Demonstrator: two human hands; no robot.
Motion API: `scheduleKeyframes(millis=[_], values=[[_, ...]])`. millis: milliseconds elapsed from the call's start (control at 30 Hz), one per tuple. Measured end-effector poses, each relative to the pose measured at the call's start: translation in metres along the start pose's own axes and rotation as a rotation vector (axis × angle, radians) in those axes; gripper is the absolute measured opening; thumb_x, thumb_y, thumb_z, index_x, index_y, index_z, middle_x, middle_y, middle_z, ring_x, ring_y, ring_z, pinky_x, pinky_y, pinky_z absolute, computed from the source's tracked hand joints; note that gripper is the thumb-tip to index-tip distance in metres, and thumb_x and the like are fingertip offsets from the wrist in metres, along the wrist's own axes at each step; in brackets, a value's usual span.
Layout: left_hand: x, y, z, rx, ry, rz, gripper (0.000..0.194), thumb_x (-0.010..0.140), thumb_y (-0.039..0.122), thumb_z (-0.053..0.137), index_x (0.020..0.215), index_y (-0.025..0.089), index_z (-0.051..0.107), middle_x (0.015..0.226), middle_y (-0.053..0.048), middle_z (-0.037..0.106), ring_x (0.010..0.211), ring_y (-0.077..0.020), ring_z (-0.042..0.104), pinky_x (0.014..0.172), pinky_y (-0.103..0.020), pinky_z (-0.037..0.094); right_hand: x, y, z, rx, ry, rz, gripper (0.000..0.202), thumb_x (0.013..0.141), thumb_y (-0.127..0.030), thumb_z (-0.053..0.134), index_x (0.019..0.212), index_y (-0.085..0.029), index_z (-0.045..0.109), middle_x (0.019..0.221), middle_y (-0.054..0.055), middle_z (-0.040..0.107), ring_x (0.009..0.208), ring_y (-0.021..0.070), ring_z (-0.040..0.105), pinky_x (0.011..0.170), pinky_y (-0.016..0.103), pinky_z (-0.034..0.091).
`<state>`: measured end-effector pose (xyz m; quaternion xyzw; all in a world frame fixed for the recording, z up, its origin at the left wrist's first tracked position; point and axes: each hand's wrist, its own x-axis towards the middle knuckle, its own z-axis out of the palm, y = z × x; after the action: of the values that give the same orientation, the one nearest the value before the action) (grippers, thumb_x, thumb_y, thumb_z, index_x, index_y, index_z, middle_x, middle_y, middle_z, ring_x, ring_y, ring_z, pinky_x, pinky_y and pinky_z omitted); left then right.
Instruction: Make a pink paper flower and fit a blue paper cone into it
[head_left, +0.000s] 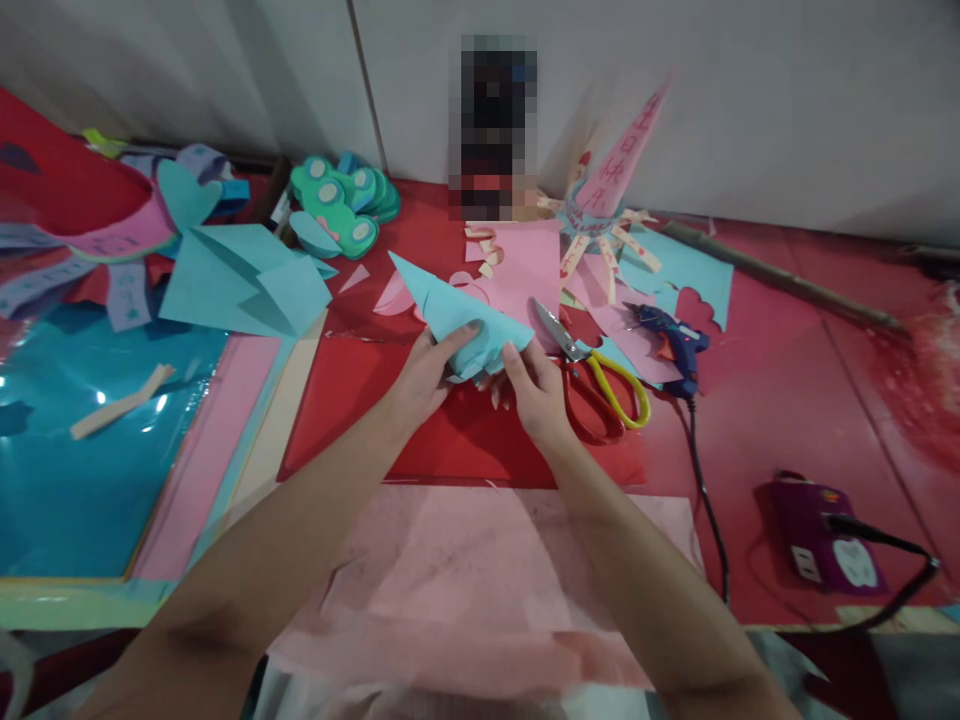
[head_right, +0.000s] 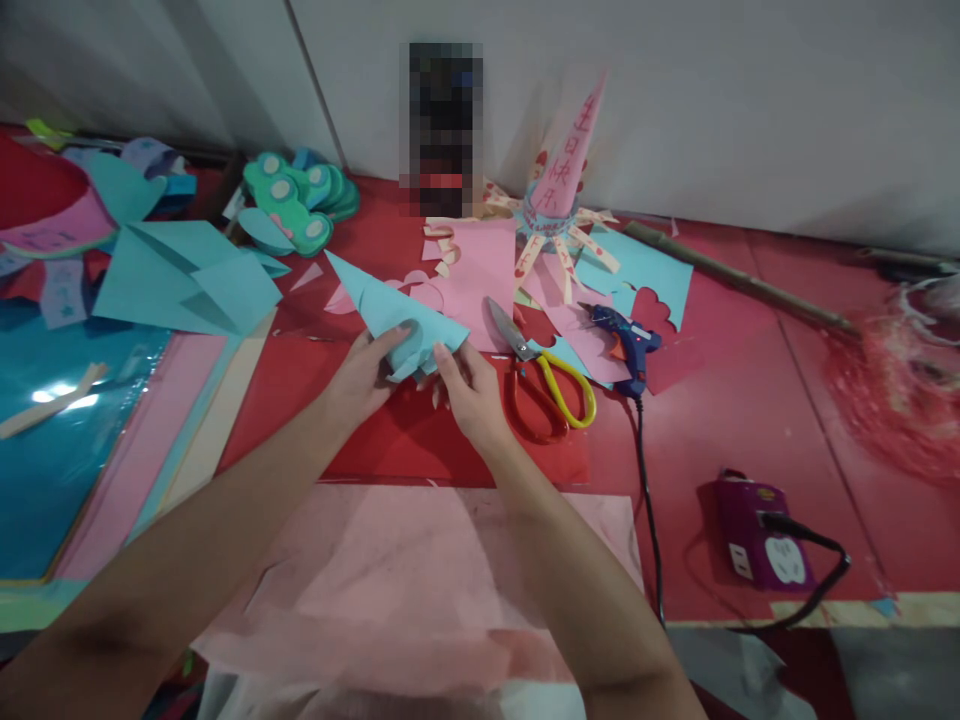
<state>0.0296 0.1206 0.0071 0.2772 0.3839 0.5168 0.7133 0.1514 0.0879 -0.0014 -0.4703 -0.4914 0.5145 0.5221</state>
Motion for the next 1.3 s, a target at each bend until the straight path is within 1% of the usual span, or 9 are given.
scheduleKeyframes(millis=[100, 233, 567, 867, 967, 1067, 1200, 1267, 1300], values=[[-0.0004, -0.0006, 0.0001, 0.038, -0.032, 0.01, 0.026, 0.063, 0.033, 0.075, 0.071, 0.015, 0.058, 0.06, -0.001, 0.061, 0.044, -0.0127, 0.055, 0.038, -0.025, 0.044, -0.0004, 0.001, -0.0002, -0.019, 0.011, 0.001, 0.031, 0.085, -0.049, 0.049, 0.076, -0.02, 0.051, 0.053, -0.004, 0.059, 0.038, 0.0065, 0.049, 0.037, 0.019, 0.037], [-0.0015, 0.0004, 0.0006, 0.077, -0.079, 0.008, 0.029, 0.063, 0.035, 0.075, 0.071, 0.014, 0.057, 0.056, -0.001, 0.06, 0.04, -0.0124, 0.054, 0.038, -0.025, 0.043, -0.0001, 0.0009, 0.0001, -0.038, 0.031, 0.003, 0.035, 0.086, -0.05, 0.048, 0.07, -0.019, 0.049, 0.052, -0.004, 0.058, 0.037, 0.0061, 0.047, 0.036, 0.019, 0.036], [-0.0037, 0.0032, 0.0025, 0.1, -0.087, -0.017, 0.033, 0.059, 0.036, 0.078, 0.073, 0.014, 0.057, 0.057, -0.001, 0.061, 0.041, -0.0126, 0.055, 0.041, -0.026, 0.043, -0.0006, 0.0002, 0.0009, -0.049, 0.091, -0.029, 0.036, 0.087, -0.049, 0.045, 0.066, -0.021, 0.046, 0.05, -0.004, 0.055, 0.038, 0.0072, 0.047, 0.037, 0.021, 0.037], [-0.0015, -0.002, 0.0012, 0.094, -0.084, -0.025, 0.032, 0.058, 0.033, 0.079, 0.075, 0.013, 0.06, 0.059, -0.002, 0.062, 0.05, -0.0132, 0.058, 0.053, -0.027, 0.048, -0.0019, 0.0019, -0.0015, -0.135, 0.135, -0.043, 0.037, 0.089, -0.049, 0.043, 0.065, -0.021, 0.047, 0.047, -0.004, 0.052, 0.039, 0.0086, 0.048, 0.04, 0.022, 0.038], [-0.001, -0.0027, 0.0004, 0.099, -0.102, -0.019, 0.032, 0.059, 0.033, 0.079, 0.075, 0.013, 0.059, 0.057, -0.002, 0.061, 0.05, -0.0136, 0.058, 0.051, -0.026, 0.047, -0.0023, 0.0008, -0.0017, -0.158, 0.141, -0.057, 0.036, 0.089, -0.048, 0.043, 0.065, -0.021, 0.047, 0.047, -0.004, 0.052, 0.04, 0.0088, 0.049, 0.042, 0.023, 0.039], [-0.0014, -0.0028, -0.0002, 0.098, -0.139, -0.013, 0.032, 0.061, 0.034, 0.078, 0.075, 0.013, 0.059, 0.058, -0.003, 0.062, 0.047, -0.014, 0.057, 0.048, -0.027, 0.047, -0.0026, 0.0006, -0.0017, -0.141, 0.14, -0.071, 0.035, 0.089, -0.047, 0.044, 0.065, -0.021, 0.048, 0.048, -0.004, 0.052, 0.04, 0.0087, 0.048, 0.042, 0.023, 0.039], [-0.0011, -0.0019, -0.0011, 0.078, -0.163, -0.007, 0.028, 0.066, 0.035, 0.075, 0.074, 0.014, 0.06, 0.058, -0.002, 0.061, 0.045, -0.0129, 0.056, 0.046, -0.027, 0.045, -0.0029, 0.0015, -0.0016, -0.028, 0.107, -0.067, 0.038, 0.089, -0.05, 0.041, 0.067, -0.021, 0.048, 0.051, -0.003, 0.056, 0.041, 0.009, 0.049, 0.042, 0.023, 0.04], [0.0006, -0.0007, -0.002, 0.026, -0.121, -0.011, 0.026, 0.065, 0.033, 0.075, 0.074, 0.014, 0.06, 0.06, -0.002, 0.062, 0.045, -0.0117, 0.055, 0.045, -0.025, 0.044, -0.0026, 0.0019, -0.0017, 0.036, 0.063, -0.059, 0.041, 0.089, -0.054, 0.037, 0.069, -0.021, 0.049, 0.053, -0.002, 0.058, 0.042, 0.0088, 0.05, 0.041, 0.022, 0.04], [0.0019, 0.0001, -0.0026, -0.017, -0.078, -0.021, 0.025, 0.065, 0.032, 0.075, 0.074, 0.014, 0.06, 0.062, -0.001, 0.063, 0.047, -0.011, 0.055, 0.046, -0.024, 0.044, -0.0023, 0.0021, -0.0018, 0.056, 0.039, -0.055, 0.04, 0.089, -0.054, 0.037, 0.071, -0.02, 0.05, 0.055, -0.002, 0.059, 0.042, 0.0085, 0.051, 0.04, 0.022, 0.039]])
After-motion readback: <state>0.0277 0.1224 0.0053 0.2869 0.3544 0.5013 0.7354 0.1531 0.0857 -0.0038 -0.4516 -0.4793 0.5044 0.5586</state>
